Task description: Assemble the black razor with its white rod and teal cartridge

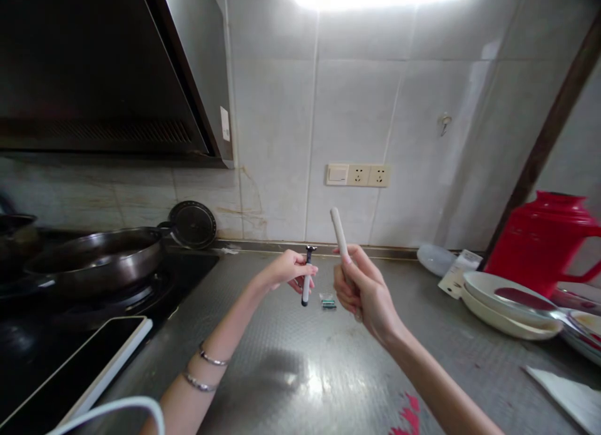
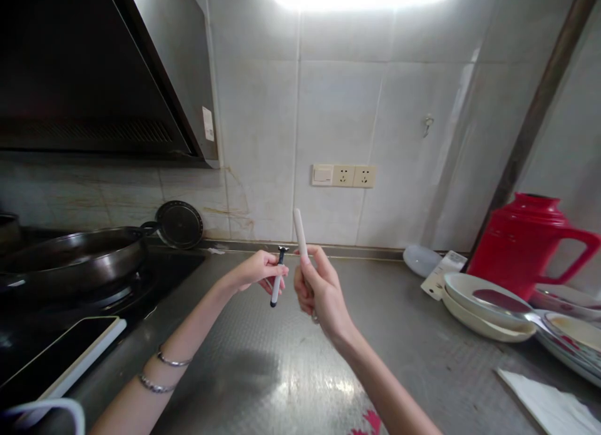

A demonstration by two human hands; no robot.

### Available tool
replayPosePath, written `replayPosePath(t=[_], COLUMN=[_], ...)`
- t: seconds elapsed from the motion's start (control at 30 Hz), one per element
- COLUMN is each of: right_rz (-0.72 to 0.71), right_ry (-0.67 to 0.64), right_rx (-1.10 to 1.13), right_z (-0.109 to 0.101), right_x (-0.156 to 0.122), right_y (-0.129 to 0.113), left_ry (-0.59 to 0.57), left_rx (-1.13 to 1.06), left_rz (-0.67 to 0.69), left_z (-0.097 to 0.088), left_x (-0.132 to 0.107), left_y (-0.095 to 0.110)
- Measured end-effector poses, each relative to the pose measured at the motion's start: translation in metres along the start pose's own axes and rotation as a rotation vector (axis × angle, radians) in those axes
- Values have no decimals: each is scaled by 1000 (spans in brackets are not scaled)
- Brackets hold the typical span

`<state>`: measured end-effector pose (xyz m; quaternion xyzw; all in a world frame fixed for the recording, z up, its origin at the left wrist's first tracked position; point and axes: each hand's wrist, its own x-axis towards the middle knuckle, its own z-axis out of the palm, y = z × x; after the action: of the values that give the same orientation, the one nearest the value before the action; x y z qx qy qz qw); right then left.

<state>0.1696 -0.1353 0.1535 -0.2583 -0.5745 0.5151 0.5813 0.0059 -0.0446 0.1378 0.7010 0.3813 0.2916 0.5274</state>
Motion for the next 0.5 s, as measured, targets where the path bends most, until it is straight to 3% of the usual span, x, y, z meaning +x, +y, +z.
replayPosePath(t=[0.13, 0.23, 0.5], right_rz=[-114, -117, 20], right_ry=[-12, -12, -32], right_rx=[-455, -720, -1053], right_z=[-30, -50, -78], right_x=[34, 52, 79], right_y=[-18, -16, 35], left_ry=[-56, -56, -162], left_rx=[-26, -31, -24], left_rz=[-70, -97, -286], left_z=[-2, -5, -11], left_x=[0, 3, 14], left_y=[-1, -6, -26])
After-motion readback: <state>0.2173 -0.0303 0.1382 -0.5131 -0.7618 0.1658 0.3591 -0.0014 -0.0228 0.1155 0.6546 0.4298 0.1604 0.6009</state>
